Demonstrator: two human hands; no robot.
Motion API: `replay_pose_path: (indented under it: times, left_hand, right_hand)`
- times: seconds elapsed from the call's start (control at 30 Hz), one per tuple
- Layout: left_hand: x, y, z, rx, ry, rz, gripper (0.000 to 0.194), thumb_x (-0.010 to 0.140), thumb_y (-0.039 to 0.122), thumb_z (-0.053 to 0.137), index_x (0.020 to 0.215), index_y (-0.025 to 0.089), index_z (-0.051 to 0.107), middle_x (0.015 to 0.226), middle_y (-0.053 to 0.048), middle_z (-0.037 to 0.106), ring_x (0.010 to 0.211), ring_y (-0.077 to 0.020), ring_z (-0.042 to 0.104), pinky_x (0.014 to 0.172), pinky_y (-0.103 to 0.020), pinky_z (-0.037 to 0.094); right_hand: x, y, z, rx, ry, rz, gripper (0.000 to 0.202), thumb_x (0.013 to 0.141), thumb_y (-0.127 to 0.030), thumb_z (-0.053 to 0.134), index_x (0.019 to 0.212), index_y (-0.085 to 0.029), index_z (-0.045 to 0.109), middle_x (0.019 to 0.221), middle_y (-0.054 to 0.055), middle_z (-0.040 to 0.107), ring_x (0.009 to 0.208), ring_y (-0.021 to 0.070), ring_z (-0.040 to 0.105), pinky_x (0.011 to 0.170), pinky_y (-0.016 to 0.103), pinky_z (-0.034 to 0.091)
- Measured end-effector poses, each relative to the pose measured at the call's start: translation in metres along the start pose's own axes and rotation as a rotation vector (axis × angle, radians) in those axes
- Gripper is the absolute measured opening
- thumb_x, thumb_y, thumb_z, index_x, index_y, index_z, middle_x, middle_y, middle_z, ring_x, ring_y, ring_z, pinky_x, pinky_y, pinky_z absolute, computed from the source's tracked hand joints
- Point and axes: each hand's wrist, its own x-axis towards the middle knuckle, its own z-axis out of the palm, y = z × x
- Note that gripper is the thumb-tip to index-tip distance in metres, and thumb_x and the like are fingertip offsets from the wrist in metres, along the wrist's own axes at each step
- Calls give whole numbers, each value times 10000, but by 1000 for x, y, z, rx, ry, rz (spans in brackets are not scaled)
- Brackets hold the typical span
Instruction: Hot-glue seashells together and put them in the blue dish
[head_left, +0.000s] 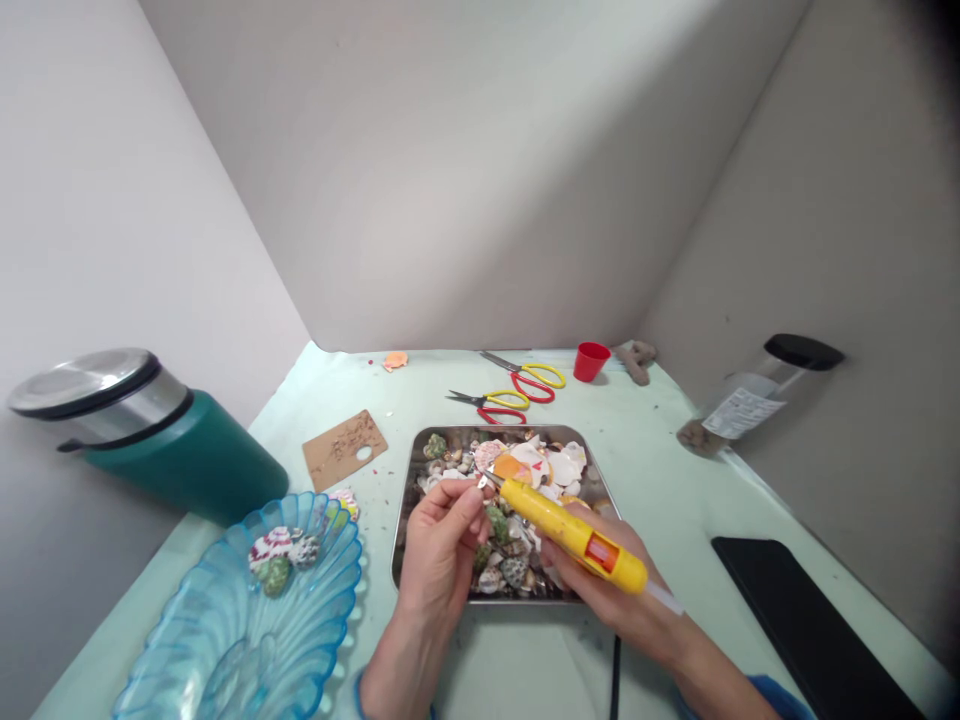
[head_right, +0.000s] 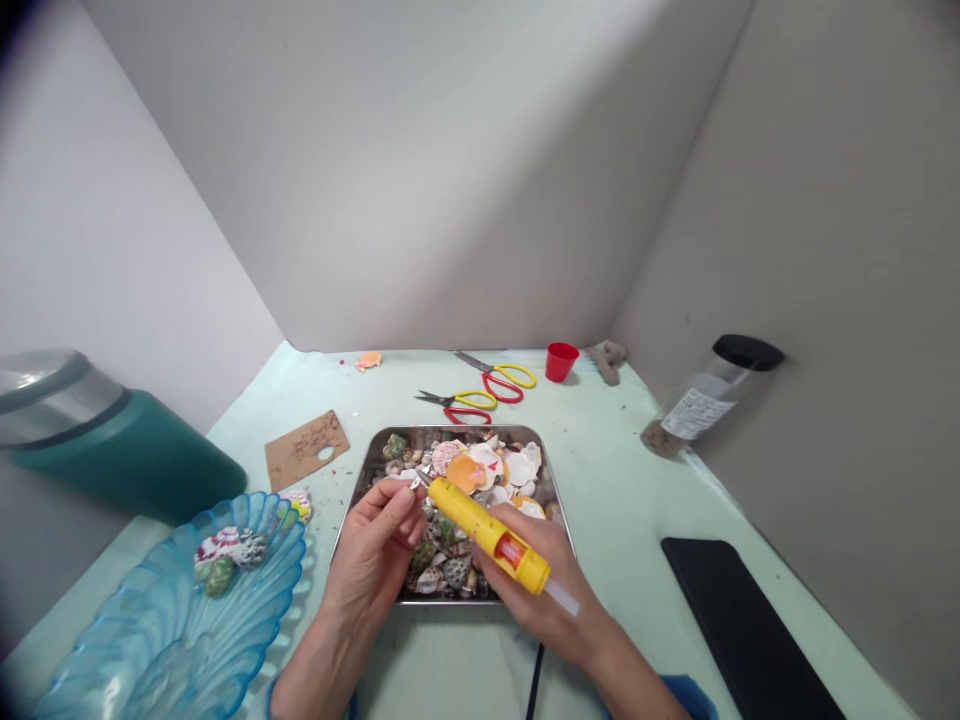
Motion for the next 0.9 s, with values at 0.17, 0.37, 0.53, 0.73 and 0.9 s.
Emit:
replay_pose_path:
  times: [0.17,0.37,0.53,0.73,0.9]
  left_hand:
    - [-1,1,0,-34,0,-1,194,624,235,839,669,140,676,476,56,486,440,-36,410,439,-155,332]
    - [0,2,2,-33,-1,-2,217,605,243,851,642,125,672,595,1,607,444,-21,395,428,-150,324]
    - [-1,1,1,-35,-7,-9,206,614,242,848,647,126,680,599,-3,611,447,-21,400,431,-149,328]
    - [-2,1,2,-47,-4,-14,221,611,249,850,643,135,663,487,53,480,447,-35,394,437,-155,326]
    - [-2,1,1,-31,-9,-12,218,605,238,851,639,125,668,591,5,597,449,-21,395,434,-152,318]
  right_hand:
    - [-1,3,0,-41,9,-61,141,894,-262,549,764,-212,533,676,-14,556,587,131,532,562,240,423]
    - [-3,4,2,45,47,50,162,922,-320,518,808,-208,541,649,-6,573,559,140,541,532,249,440]
    - [-1,1,1,-19,43,-36,158,906,-278,524,766,-210,555,668,-3,580,578,139,552,551,248,445]
    - [0,3,1,-70,18,-90,98,886,-247,555,796,-208,562,682,-12,587,593,131,550,566,233,432]
    - [-2,3,1,-39,45,-22,141,909,-288,525,796,-211,562,693,-3,586,602,143,560,571,247,441]
